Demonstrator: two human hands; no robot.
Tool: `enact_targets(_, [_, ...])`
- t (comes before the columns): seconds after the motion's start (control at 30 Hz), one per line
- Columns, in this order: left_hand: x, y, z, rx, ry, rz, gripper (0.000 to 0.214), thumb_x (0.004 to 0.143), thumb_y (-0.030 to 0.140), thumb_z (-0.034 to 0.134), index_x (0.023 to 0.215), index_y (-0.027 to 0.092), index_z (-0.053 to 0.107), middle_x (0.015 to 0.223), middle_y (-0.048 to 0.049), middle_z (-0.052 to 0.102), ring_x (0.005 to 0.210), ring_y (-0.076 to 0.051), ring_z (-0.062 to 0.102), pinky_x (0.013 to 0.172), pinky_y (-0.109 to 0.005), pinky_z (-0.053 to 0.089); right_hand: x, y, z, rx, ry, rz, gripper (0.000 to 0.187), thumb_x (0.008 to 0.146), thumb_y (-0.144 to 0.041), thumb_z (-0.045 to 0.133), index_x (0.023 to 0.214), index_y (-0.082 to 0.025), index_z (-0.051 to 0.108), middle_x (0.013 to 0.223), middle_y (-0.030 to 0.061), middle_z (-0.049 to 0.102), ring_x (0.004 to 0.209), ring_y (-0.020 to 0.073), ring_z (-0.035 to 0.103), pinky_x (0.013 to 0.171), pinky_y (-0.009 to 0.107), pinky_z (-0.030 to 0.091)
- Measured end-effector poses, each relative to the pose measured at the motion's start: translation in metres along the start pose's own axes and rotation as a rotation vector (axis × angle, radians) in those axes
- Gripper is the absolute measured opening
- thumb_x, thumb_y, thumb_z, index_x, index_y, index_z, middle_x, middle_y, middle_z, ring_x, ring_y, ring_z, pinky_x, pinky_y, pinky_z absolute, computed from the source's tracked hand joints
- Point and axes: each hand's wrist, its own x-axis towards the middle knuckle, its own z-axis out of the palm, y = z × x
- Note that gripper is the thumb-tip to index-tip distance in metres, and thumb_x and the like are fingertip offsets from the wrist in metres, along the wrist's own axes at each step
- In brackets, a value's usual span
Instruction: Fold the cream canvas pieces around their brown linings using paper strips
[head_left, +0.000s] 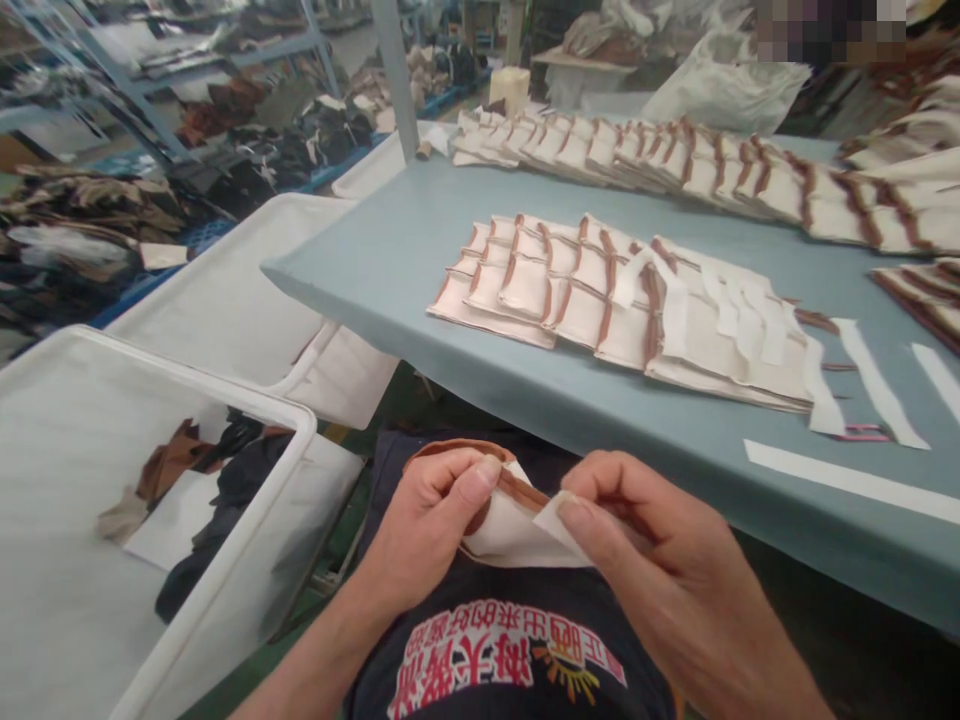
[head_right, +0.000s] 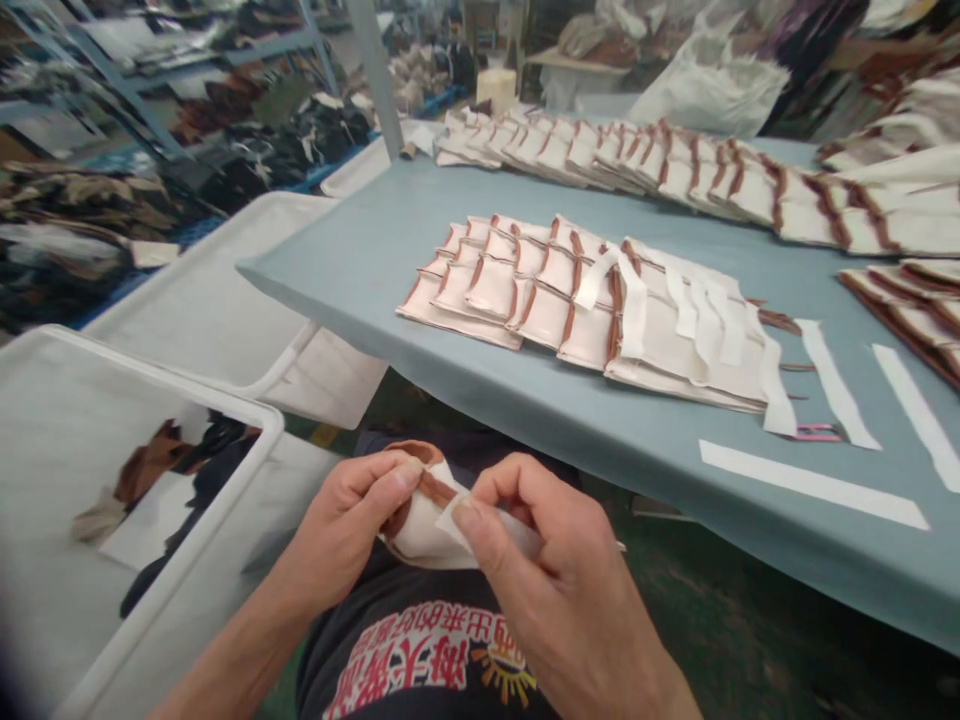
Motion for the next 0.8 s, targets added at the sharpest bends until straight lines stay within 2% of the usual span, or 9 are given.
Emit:
enact_targets(0.1, [0.004, 0.003, 0.003, -0.055, -0.008, 0.035, 0.047, 0.098, 0.048, 0.056, 0.064, 0.017, 0.054, 0.056, 0.0056, 0.039, 0.052, -0.009, 0.03, 0.049, -0.024, 0.024, 0.005, -0.005, 0.006, -0.142, 0.053, -0.12, 0.024, 0.098, -0.031, 0.057, 0.076, -0.022, 0.057, 0.068, -0.0032, 0.058, 0.058, 0.0123, 0.051, 0.053, 0.024, 0.037])
enact_targets(0.2, [0.005, 0.004, 0.006, -0.061, -0.02, 0.065, 0.05, 0.098, 0.048, 0.056, 0.059, 0.018, 0.047, 0.054, 0.0057, 0.038, 0.051, -0.008, 0.03, 0.048, -0.024, 0.025, 0.013, -0.003, 0.012, -0.184, 0.087, -0.205, 0.022, 0.097, -0.028, 0.056, 0.077, -0.021, 0.057, 0.078, 0.0001, 0.063, 0.069, 0.0144, 0.057, 0.063, 0.026, 0.041])
enact_targets(0.5, [0.002, 0.004, 0.001, -0.032, 0.009, 0.017, 0.046, 0.096, 0.052, 0.056, 0.065, 0.017, 0.053, 0.052, 0.0065, 0.038, 0.048, -0.007, 0.028, 0.046, -0.023, 0.022, 0.02, 0.001, 0.018, 0.001, 0.005, -0.159, 0.024, 0.096, -0.031, 0.058, 0.074, -0.022, 0.057, 0.076, 0.0005, 0.06, 0.066, 0.0145, 0.054, 0.059, 0.026, 0.04])
enact_targets(0.63, [0.001, 0.005, 0.0, -0.014, -0.001, 0.016, 0.05, 0.096, 0.05, 0.055, 0.058, 0.019, 0.044, 0.053, 0.0055, 0.038, 0.049, -0.007, 0.03, 0.047, -0.024, 0.023, 0.022, 0.003, 0.022, -0.055, 0.03, -0.166, 0.023, 0.096, -0.032, 0.058, 0.076, -0.021, 0.058, 0.076, 0.0006, 0.061, 0.066, 0.0144, 0.053, 0.06, 0.027, 0.039])
enact_targets(0.8, [0.002, 0.003, 0.0, -0.024, -0.019, 0.01, 0.048, 0.098, 0.045, 0.053, 0.058, 0.019, 0.043, 0.052, 0.0062, 0.036, 0.048, -0.007, 0.028, 0.047, -0.024, 0.023, 0.025, 0.008, 0.029, -0.122, 0.06, -0.191, 0.024, 0.097, -0.032, 0.057, 0.075, -0.021, 0.057, 0.075, 0.0003, 0.061, 0.067, 0.0146, 0.053, 0.061, 0.028, 0.038])
